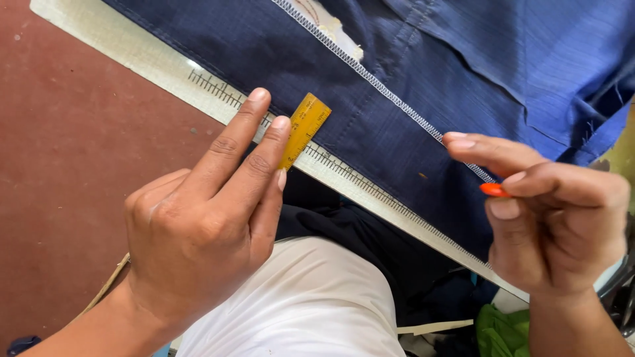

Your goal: Marking the hem of a blue garment using a ruler and a marking tool to prepare for sewing.

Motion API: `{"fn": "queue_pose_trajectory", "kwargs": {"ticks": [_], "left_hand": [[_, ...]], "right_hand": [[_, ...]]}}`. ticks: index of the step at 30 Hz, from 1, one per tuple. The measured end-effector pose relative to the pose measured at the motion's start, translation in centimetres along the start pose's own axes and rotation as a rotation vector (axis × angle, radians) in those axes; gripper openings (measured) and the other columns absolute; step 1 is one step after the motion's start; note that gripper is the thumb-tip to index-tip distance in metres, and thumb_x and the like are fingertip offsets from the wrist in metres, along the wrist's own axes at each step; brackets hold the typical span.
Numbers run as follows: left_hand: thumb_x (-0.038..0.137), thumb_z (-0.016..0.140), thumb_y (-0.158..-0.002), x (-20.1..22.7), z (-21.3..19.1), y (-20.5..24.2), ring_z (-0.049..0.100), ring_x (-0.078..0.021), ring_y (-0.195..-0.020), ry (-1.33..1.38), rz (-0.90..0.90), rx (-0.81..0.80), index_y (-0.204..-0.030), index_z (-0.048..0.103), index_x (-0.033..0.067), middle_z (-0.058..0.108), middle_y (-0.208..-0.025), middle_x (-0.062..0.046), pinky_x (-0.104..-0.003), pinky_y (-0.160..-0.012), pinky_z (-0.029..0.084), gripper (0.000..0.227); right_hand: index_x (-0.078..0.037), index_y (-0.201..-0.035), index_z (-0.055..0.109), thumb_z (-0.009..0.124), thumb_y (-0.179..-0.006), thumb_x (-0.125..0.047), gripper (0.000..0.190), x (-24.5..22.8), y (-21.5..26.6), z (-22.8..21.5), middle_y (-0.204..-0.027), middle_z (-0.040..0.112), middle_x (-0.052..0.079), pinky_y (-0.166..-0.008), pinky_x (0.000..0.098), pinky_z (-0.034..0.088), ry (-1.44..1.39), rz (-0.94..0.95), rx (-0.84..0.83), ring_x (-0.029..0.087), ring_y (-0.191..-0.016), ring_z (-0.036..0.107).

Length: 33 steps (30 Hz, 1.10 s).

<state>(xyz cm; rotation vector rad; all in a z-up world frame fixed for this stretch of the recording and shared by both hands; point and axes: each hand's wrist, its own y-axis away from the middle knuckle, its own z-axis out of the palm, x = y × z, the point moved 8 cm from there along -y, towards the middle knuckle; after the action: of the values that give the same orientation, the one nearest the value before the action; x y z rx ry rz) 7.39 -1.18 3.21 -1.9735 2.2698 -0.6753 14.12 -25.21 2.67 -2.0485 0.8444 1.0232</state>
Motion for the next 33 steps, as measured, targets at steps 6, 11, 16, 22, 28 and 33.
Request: {"fn": "queue_pose_trajectory", "kwargs": {"ticks": [6, 11, 16, 22, 28, 33], "left_hand": [[0.010, 0.072, -0.102, 0.2, 0.0, 0.0, 0.045, -0.0173, -0.047, -0.004, -0.026, -0.015, -0.131, 0.081, 0.0106, 0.069, -0.144, -0.012, -0.028, -0.047, 0.039, 0.031], [0.009, 0.071, -0.101, 0.3, 0.0, 0.0, 0.041, -0.0165, -0.043, 0.008, -0.038, -0.017, -0.131, 0.080, 0.0088, 0.067, -0.145, -0.014, -0.028, -0.044, 0.037, 0.032], [0.008, 0.072, -0.099, 0.0, 0.1, 0.1, 0.038, -0.0166, -0.043, 0.019, -0.047, -0.007, -0.132, 0.079, 0.0099, 0.067, -0.145, -0.013, -0.027, -0.045, 0.036, 0.033], [0.010, 0.073, -0.100, -0.2, 0.2, 0.1, 0.040, -0.0179, -0.043, 0.004, -0.051, -0.016, -0.132, 0.079, 0.0118, 0.067, -0.144, -0.012, -0.029, -0.046, 0.037, 0.033], [0.008, 0.074, -0.100, -0.4, 0.2, -0.1, 0.040, -0.0183, -0.043, 0.015, -0.039, -0.001, -0.132, 0.078, 0.0107, 0.068, -0.143, -0.014, -0.030, -0.046, 0.038, 0.033], [0.008, 0.073, -0.100, -0.5, 0.1, -0.1, 0.040, -0.0183, -0.045, 0.018, -0.046, 0.001, -0.131, 0.079, 0.0102, 0.068, -0.142, -0.014, -0.030, -0.047, 0.038, 0.032]], "right_hand": [[0.000, -0.113, 0.040, 0.048, -0.107, -0.003, 0.011, -1.0, -0.8, -0.7, -0.117, 0.063, 0.033, -0.110, 0.0484, 0.064, 0.131, -0.058, 0.032, 0.040, -0.114, 0.072], [0.004, -0.107, 0.048, 0.057, -0.102, 0.002, 0.010, -2.1, -3.2, 0.5, -0.113, 0.060, 0.030, -0.099, 0.0418, 0.063, 0.163, -0.058, -0.008, 0.037, -0.106, 0.073], [0.014, -0.096, 0.060, 0.065, -0.095, 0.010, 0.007, -3.6, -6.2, 2.5, -0.100, 0.063, 0.031, -0.082, 0.0377, 0.059, 0.245, -0.115, -0.122, 0.031, -0.087, 0.070], [0.019, -0.103, 0.068, 0.070, -0.104, 0.014, 0.006, -5.6, -8.4, 4.9, -0.098, 0.072, 0.033, -0.065, 0.0333, 0.048, 0.340, -0.265, -0.134, 0.031, -0.085, 0.068], [0.014, -0.102, 0.072, 0.074, -0.106, 0.015, 0.004, -4.1, -8.5, 6.5, -0.096, 0.074, 0.024, -0.079, 0.0375, 0.057, 0.363, -0.285, -0.102, 0.033, -0.090, 0.073], [0.014, -0.105, 0.070, 0.071, -0.107, 0.012, 0.003, -3.0, -8.5, 6.6, -0.103, 0.069, 0.031, -0.080, 0.0380, 0.055, 0.321, -0.263, -0.069, 0.032, -0.088, 0.068]]}}
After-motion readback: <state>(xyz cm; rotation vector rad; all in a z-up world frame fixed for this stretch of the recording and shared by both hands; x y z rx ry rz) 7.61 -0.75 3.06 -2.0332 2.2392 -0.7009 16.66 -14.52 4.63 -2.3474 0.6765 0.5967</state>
